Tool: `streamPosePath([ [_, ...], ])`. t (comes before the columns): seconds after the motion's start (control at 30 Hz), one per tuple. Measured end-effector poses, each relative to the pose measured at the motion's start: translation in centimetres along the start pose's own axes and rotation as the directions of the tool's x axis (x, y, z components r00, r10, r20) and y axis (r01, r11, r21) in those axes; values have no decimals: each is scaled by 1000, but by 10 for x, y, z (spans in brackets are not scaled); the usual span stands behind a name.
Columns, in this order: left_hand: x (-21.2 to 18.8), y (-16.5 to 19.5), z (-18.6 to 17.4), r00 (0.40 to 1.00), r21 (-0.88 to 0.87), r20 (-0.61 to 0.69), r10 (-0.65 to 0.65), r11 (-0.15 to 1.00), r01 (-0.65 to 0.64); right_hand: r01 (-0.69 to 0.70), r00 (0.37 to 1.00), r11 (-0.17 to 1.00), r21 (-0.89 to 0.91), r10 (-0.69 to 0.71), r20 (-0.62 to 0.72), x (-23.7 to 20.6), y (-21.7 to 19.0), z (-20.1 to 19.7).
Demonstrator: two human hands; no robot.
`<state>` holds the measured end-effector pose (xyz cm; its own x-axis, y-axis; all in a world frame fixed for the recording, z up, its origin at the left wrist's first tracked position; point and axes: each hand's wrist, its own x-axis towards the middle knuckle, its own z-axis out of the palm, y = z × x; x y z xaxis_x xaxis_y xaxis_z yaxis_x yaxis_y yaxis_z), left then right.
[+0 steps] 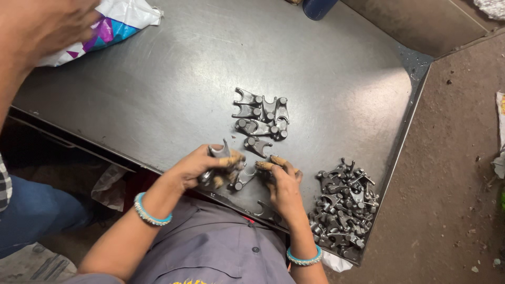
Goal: The person sorts small metal parts on a metal table, picking them from a white sack and arranging them into neat rows. The person repeatedly picks, places, and aligns the parts by hand, occasionally moving the sack or adjusting the pile.
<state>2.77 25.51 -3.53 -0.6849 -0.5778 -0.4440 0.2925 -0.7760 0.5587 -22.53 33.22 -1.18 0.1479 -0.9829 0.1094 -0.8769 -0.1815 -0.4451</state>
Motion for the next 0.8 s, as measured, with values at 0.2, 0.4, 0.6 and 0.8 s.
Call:
streamPosePath([
  [0.2, -25, -1, 11, 986, 489, -83, -145, 856, 168, -188, 963, 879, 439, 253, -96, -15, 38, 10],
  [0.4, 6, -35, 28, 990, 379, -113, -82, 918, 119, -231, 918, 591, 773, 395, -28, -36, 51, -2],
  [0.6, 45, -57, 44, 993, 240, -117, 0, 970, 29, -190, 861, 223, 956, 506, 53, -38, 45, -16],
  [0.8, 56, -68, 43, 983, -312, 46, -177, 932, 182, -192, 919, 329, 925, 392, 51, -21, 18, -17],
])
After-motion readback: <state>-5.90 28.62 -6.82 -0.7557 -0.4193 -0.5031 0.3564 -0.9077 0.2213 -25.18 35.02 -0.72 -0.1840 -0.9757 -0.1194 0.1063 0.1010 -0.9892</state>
